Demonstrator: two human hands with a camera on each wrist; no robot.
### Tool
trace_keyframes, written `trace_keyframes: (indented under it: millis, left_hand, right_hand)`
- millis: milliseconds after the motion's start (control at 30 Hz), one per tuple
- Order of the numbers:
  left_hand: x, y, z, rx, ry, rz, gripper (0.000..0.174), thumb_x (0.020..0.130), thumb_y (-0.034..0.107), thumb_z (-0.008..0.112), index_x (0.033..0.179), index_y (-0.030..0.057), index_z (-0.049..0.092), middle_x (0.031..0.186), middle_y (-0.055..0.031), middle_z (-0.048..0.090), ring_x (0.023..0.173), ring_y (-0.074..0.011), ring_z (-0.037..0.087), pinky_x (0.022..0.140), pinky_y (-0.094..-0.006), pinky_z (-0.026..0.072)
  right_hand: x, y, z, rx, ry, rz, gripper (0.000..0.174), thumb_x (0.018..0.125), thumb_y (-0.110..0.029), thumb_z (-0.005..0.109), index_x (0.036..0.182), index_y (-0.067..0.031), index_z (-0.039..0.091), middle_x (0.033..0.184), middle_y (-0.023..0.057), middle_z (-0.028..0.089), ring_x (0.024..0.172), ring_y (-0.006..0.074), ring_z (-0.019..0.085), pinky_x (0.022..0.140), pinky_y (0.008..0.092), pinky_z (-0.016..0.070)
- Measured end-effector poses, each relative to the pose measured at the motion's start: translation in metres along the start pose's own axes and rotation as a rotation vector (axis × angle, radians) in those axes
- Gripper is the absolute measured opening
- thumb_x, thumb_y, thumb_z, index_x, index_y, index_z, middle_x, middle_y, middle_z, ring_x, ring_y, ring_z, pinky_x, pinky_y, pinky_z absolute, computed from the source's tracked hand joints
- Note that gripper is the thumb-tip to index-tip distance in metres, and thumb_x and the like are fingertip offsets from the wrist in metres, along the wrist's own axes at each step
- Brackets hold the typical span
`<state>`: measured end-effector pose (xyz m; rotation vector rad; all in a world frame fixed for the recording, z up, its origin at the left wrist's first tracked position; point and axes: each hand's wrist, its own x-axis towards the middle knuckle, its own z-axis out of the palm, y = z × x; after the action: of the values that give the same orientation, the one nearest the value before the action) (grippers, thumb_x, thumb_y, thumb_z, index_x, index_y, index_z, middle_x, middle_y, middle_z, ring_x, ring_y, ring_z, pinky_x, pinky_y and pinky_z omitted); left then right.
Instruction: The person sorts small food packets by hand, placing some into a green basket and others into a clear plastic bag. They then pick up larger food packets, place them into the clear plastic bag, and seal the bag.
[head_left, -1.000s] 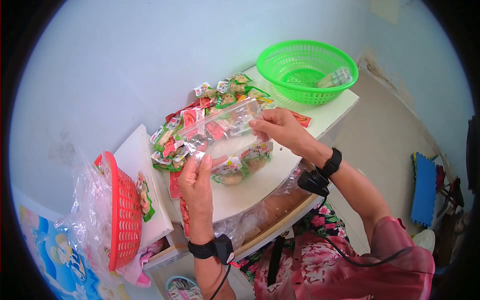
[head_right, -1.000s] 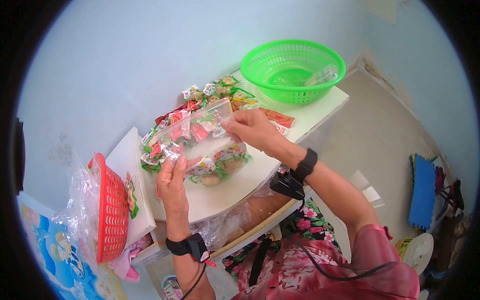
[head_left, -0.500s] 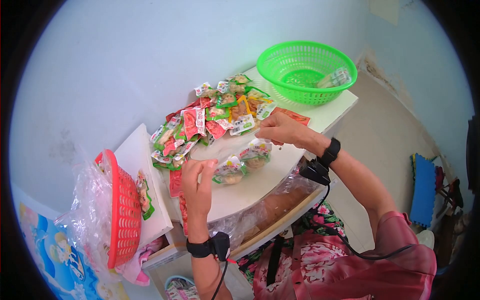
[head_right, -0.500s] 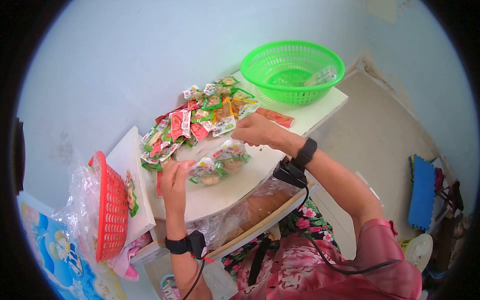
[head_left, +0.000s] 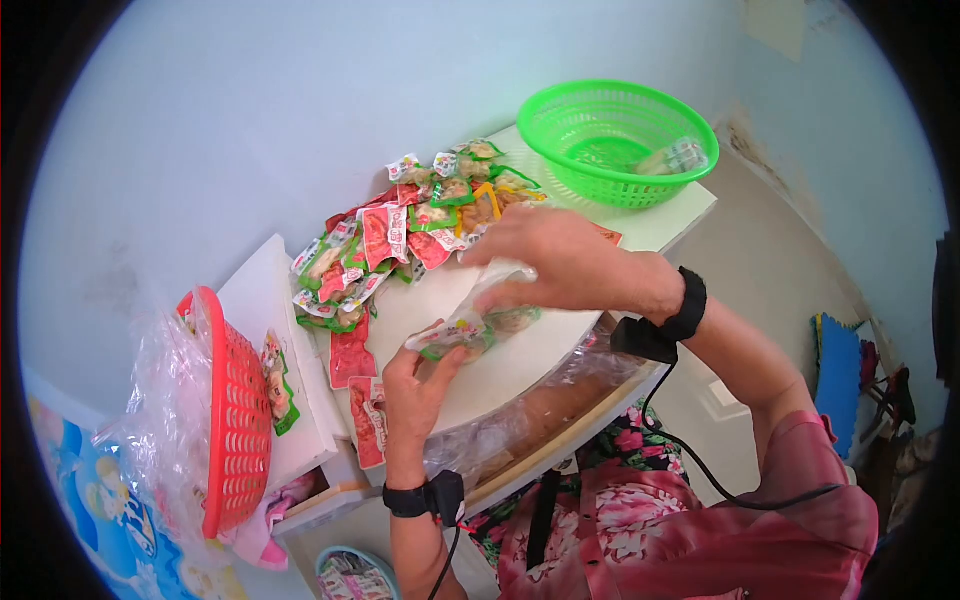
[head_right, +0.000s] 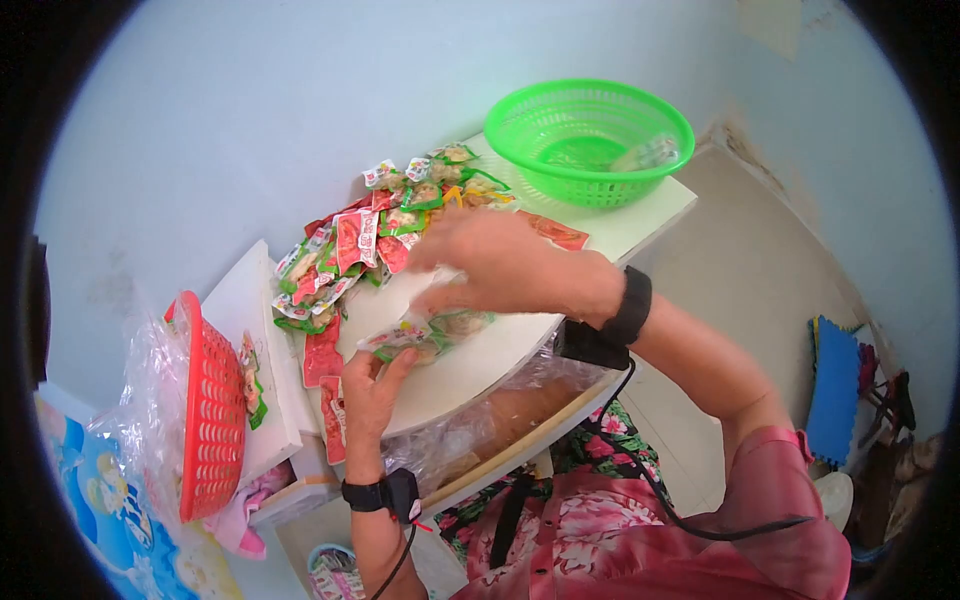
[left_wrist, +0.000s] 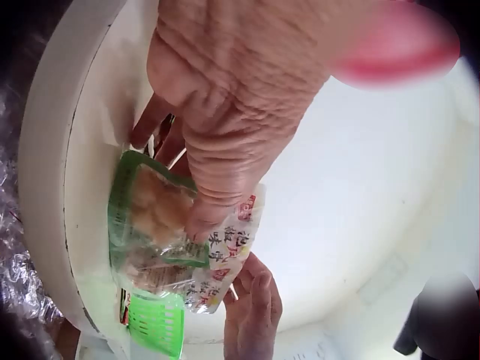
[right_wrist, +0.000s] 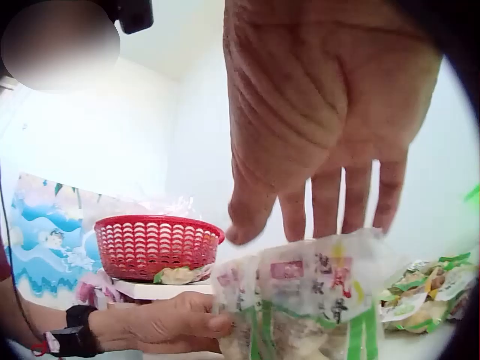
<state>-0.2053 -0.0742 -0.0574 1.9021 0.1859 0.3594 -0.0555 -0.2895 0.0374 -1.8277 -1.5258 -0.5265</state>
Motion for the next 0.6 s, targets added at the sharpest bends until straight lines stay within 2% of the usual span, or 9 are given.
trace_keyframes:
  millis: [67, 100, 167, 233, 367, 400, 500, 567, 600]
  left_hand:
    - [-0.002, 0.014, 0.001, 0.133, 0.015, -0.04, 0.04, 0.088, 0.02, 0.077, 0.118, -0.0046, 0.068, 0.103, -0.0121, 0.074, 0.096, -0.0146, 0.066, 0.089, -0.0307, 0.0502]
    - [-0.003, 0.012, 0.002, 0.095, 0.017, -0.033, 0.039, 0.089, 0.02, 0.077, 0.117, -0.0047, 0.068, 0.103, -0.0119, 0.074, 0.095, -0.0148, 0.066, 0.088, -0.031, 0.0504]
    - [-0.002, 0.0, 0.003, 0.0, 0.004, 0.005, 0.037, 0.089, 0.02, 0.077, 0.115, -0.005, 0.068, 0.101, -0.0116, 0.074, 0.094, -0.0151, 0.066, 0.085, -0.0315, 0.0507]
    - [-0.003, -0.01, 0.005, -0.023, -0.019, 0.015, 0.037, 0.088, 0.019, 0.076, 0.115, -0.0049, 0.068, 0.102, -0.0119, 0.074, 0.094, -0.0159, 0.066, 0.086, -0.032, 0.0507]
    - [-0.009, 0.002, 0.003, 0.097, -0.116, 0.025, 0.043, 0.087, 0.019, 0.076, 0.122, -0.0048, 0.064, 0.107, -0.0136, 0.073, 0.099, -0.0176, 0.065, 0.09, -0.0324, 0.0497]
    - [-0.012, 0.013, 0.009, 0.067, -0.088, 0.042, 0.056, 0.087, 0.017, 0.076, 0.134, -0.0043, 0.057, 0.114, -0.0172, 0.071, 0.108, -0.0203, 0.065, 0.097, -0.0336, 0.0471]
    - [-0.017, 0.001, 0.012, 0.107, -0.045, 0.101, 0.064, 0.086, 0.015, 0.076, 0.142, -0.0033, 0.05, 0.12, -0.0198, 0.07, 0.115, -0.0235, 0.065, 0.103, -0.0358, 0.0439]
    - [-0.021, 0.001, 0.015, 0.124, -0.035, 0.113, 0.066, 0.086, 0.012, 0.075, 0.144, -0.0029, 0.049, 0.121, -0.0204, 0.069, 0.117, -0.0253, 0.064, 0.105, -0.037, 0.0428]
    - [-0.023, 0.0, 0.016, 0.134, -0.031, 0.116, 0.066, 0.086, 0.011, 0.075, 0.145, -0.0026, 0.048, 0.121, -0.0207, 0.069, 0.118, -0.0262, 0.064, 0.106, -0.0376, 0.0423]
  right_hand:
    - [0.0, -0.006, 0.001, 0.004, -0.299, 0.056, 0.024, 0.092, -0.029, 0.065, 0.093, -0.0058, 0.068, 0.087, 0.0141, 0.068, 0.081, 0.035, 0.066, 0.068, 0.0468, 0.0518]
    - [-0.002, -0.008, -0.001, -0.012, -0.447, 0.098, 0.023, 0.092, -0.029, 0.064, 0.092, -0.0062, 0.068, 0.085, 0.0152, 0.067, 0.081, 0.0366, 0.066, 0.067, 0.0478, 0.0516]
    - [0.0, -0.004, 0.004, -0.151, -0.521, 0.131, 0.022, 0.093, -0.026, 0.06, 0.086, -0.0057, 0.065, 0.079, 0.0171, 0.065, 0.079, 0.0397, 0.066, 0.063, 0.0499, 0.0501]
    - [-0.002, 0.001, 0.005, -0.094, -0.457, 0.094, 0.024, 0.095, -0.025, 0.057, 0.083, -0.0055, 0.062, 0.075, 0.0181, 0.064, 0.075, 0.0407, 0.065, 0.061, 0.0518, 0.0485]
    - [-0.002, 0.008, 0.001, 0.035, -0.407, 0.244, 0.024, 0.097, -0.023, 0.055, 0.086, -0.0041, 0.065, 0.082, 0.019, 0.066, 0.08, 0.0414, 0.064, 0.068, 0.0512, 0.0496]
    - [-0.008, 0.023, 0.007, 0.208, -0.318, 0.296, 0.025, 0.097, -0.026, 0.057, 0.092, -0.0038, 0.068, 0.085, 0.0202, 0.068, 0.079, 0.0409, 0.064, 0.072, 0.0485, 0.0501]
    - [-0.007, 0.043, -0.019, 0.264, -0.116, 0.386, 0.024, 0.098, -0.026, 0.057, 0.097, -0.0055, 0.07, 0.083, 0.0196, 0.067, 0.075, 0.0319, 0.064, 0.075, 0.0438, 0.0508]
    - [0.0, 0.049, -0.053, 0.223, -0.019, 0.548, 0.03, 0.103, -0.027, 0.057, 0.104, 0.0, 0.069, 0.083, 0.0095, 0.067, 0.075, 0.015, 0.057, 0.073, 0.0355, 0.0504]
    - [0.003, 0.058, -0.071, 0.198, 0.042, 0.631, 0.031, 0.103, -0.028, 0.057, 0.104, 0.0009, 0.069, 0.082, 0.0058, 0.066, 0.076, 0.0129, 0.057, 0.071, 0.0334, 0.0502]
